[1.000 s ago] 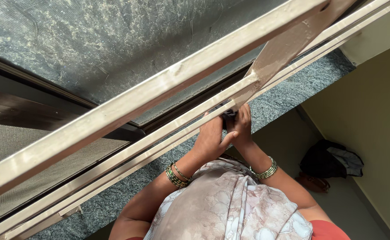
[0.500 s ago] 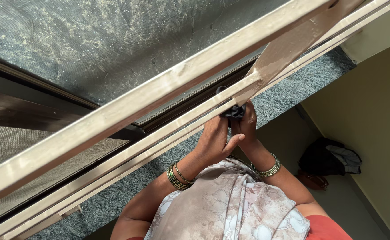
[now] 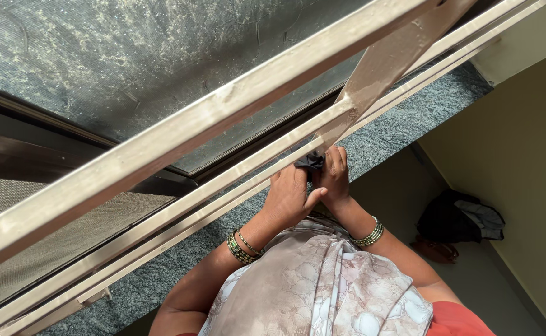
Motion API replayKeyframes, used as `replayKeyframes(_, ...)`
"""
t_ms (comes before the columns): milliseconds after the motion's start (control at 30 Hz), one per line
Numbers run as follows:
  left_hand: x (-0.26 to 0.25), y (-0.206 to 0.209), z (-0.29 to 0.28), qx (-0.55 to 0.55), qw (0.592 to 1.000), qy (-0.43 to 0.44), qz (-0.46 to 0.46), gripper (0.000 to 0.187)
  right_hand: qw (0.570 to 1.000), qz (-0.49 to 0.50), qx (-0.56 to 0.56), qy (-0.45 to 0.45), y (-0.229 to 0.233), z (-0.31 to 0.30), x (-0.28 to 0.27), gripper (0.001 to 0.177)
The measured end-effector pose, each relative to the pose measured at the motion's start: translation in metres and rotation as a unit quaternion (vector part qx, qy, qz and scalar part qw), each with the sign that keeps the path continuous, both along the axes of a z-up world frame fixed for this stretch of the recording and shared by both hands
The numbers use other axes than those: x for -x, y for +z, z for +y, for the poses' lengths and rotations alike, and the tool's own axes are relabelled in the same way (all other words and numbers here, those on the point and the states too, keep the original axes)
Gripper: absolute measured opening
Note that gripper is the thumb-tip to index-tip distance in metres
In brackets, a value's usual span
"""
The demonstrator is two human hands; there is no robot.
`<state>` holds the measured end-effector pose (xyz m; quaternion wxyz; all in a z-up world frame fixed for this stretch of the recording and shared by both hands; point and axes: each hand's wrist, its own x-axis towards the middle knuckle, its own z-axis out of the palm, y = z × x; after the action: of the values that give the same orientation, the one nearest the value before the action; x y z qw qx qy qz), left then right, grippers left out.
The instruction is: The person wipes the horizontal and vertical bars of a window frame using a dark cloth. They systematically clean the metal bars, moving from one section to another while holding the frame steady with their other hand.
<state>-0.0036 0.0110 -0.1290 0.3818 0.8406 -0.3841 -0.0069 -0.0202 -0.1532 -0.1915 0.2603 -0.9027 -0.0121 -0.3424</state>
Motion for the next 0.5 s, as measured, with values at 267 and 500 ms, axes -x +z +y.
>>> replayKeyframes(267, -0.002, 0.021, -0.004, 0.103, 0.994, -0.044, 0.002, 0.060, 0.981, -0.037, -0.158, 0.106, 0.051, -0.003, 0.005, 0.028)
replayKeyframes(500, -0.007, 0.029, -0.005, 0.124, 0.991, -0.045, 0.035, 0.069, 0.992, -0.020, -0.102, 0.077, 0.036, -0.003, -0.002, 0.031)
